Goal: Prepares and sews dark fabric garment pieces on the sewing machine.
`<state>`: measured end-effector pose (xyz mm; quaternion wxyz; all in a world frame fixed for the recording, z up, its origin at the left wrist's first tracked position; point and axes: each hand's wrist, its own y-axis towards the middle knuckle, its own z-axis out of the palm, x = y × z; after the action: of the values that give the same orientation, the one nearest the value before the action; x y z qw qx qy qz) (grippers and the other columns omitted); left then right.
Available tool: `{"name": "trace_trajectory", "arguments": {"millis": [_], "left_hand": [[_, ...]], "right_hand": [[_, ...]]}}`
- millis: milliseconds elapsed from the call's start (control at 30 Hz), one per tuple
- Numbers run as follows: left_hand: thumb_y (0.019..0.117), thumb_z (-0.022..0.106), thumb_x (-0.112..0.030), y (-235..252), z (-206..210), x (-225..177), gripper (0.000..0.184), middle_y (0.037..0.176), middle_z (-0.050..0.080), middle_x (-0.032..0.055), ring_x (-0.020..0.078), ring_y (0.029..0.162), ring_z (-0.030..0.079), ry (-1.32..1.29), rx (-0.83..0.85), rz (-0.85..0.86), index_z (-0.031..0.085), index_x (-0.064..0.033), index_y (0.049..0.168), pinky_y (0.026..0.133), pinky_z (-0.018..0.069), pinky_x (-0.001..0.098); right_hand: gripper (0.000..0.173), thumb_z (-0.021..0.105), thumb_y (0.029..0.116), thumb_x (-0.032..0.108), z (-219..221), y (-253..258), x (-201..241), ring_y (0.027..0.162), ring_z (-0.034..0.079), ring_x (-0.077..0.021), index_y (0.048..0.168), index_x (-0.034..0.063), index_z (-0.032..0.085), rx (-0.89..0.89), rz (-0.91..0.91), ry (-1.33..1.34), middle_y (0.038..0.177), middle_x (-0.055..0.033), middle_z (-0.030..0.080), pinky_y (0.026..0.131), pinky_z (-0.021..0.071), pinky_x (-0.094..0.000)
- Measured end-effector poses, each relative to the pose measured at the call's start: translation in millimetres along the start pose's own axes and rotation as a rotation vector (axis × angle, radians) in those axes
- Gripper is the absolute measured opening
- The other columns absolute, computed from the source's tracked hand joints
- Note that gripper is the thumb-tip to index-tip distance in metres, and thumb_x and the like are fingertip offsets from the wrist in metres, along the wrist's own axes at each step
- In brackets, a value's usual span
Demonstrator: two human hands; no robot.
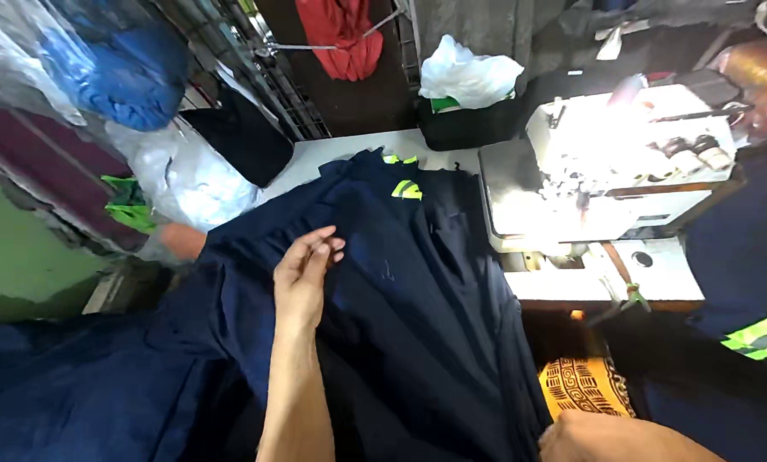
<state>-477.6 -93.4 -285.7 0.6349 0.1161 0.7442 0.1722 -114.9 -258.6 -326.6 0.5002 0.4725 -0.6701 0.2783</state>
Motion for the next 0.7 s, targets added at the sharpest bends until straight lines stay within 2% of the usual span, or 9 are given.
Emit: {"name": "trace_trajectory", "arguments": {"millis": [67,100,133,200,300,400,467,567,700], "left_hand": [[0.1023,0.049,-0.008,22.8,20.7,13.6,0.028,0.116,0.069,0.0062,0.013,0.102,0.069,0.066,0.058,-0.046,0.063,0.0009,0.125,0.091,0.0586,0.0355],[0.1035,0.048,-0.007,35.3,30.6,23.3,0.029,0.122,0.066,0.0121,0.0164,0.106,0.067,0.124,0.083,-0.065,0.062,0.0033,0.127,0.093,0.0572,0.0382],[0.1051,0.048,-0.008,47.8,39.9,33.0,0.03,0.128,0.065,0.0166,0.0211,0.11,0.067,0.205,0.101,-0.079,0.063,0.0032,0.128,0.096,0.0558,0.0423],[0.1062,0.049,-0.012,68.7,55.5,52.2,0.03,0.132,0.063,0.0188,0.0275,0.111,0.067,0.388,0.116,-0.08,0.065,-0.0019,0.13,0.097,0.0544,0.0485],[0.1073,0.05,-0.017,88.3,73.3,83.4,0.032,0.137,0.06,0.0203,0.0332,0.118,0.063,0.582,0.114,-0.121,0.063,-0.0055,0.134,0.102,0.0497,0.0528],[0.1074,0.05,-0.019,91.7,80.4,118.1,0.036,0.145,0.055,0.0198,0.0336,0.135,0.053,0.678,0.111,-0.216,0.061,-0.0058,0.139,0.113,0.0422,0.052],[0.1062,0.052,-0.016,89.3,86.3,121.4,0.034,0.143,0.057,0.0201,0.0338,0.134,0.054,0.694,0.073,-0.21,0.063,-0.0056,0.137,0.113,0.0421,0.0502],[0.1044,0.053,-0.011,91.2,85.5,119.9,0.031,0.139,0.059,0.022,0.0348,0.132,0.055,0.676,0.025,-0.139,0.066,-0.0037,0.132,0.112,0.0428,0.0488],[0.1039,0.047,-0.004,123.9,84.4,113.8,0.032,0.138,0.059,0.0231,0.0364,0.133,0.054,0.681,0.033,0.019,0.067,-0.0009,0.129,0.112,0.0416,0.0512]], "right_hand": [[0.041,0.061,0.0984,0.033,2.3,-10.3,-12.2,0.073,0.065,-0.0228,0.085,-0.005,0.068,-0.122,0.193,0.003,0.077,-0.0145,0.067,0.066,0.0519,-0.0431],[0.033,0.065,0.0959,0.026,4.4,-9.0,-12.9,0.081,0.068,-0.0303,0.092,-0.0059,0.07,-0.286,0.324,-0.13,0.087,-0.0197,0.069,0.074,0.0543,-0.0498],[0.029,0.068,0.0961,0.023,2.3,-4.4,-14.1,0.099,0.068,-0.0395,0.104,-0.0045,0.073,-0.41,0.497,-0.283,0.104,-0.0246,0.07,0.087,0.0543,-0.0566],[0.031,0.062,0.1007,0.022,-8.8,-1.0,-33.2,0.128,0.055,-0.0454,0.12,-0.0005,0.069,-0.471,0.87,-0.459,0.132,-0.0257,0.062,0.104,0.0437,-0.0606],[0.04,0.051,0.108,0.029,-17.1,-46.6,-118.2,0.125,0.059,-0.0423,0.124,-0.0036,0.068,-0.403,1.149,-0.313,0.127,-0.027,0.064,0.109,0.0434,-0.0566],[0.051,0.046,0.1083,0.038,-4.9,-126.7,-208.3,0.131,0.055,-0.0465,0.135,-0.0022,0.062,-0.578,1.314,-0.292,0.135,-0.0295,0.061,0.11,0.0387,-0.0653],[0.062,0.038,0.1093,0.049,-9.7,-167.6,-225.4,0.145,0.041,-0.0434,0.149,0.0039,0.051,-0.618,1.557,-0.204,0.153,-0.0247,0.048,0.118,0.0277,-0.0667],[0.061,0.042,0.1087,0.047,6.4,-210.0,-240.0,0.144,0.041,-0.0482,0.143,-0.001,0.056,-0.478,1.817,-0.128,0.149,-0.0303,0.05,0.116,0.0262,-0.0695],[0.049,0.054,0.1049,0.034,-1.7,-149.7,-202.0,0.132,0.05,-0.0545,0.131,-0.0067,0.063,-0.249,1.625,-0.305,0.136,-0.0346,0.059,0.109,0.0313,-0.0751]]}}
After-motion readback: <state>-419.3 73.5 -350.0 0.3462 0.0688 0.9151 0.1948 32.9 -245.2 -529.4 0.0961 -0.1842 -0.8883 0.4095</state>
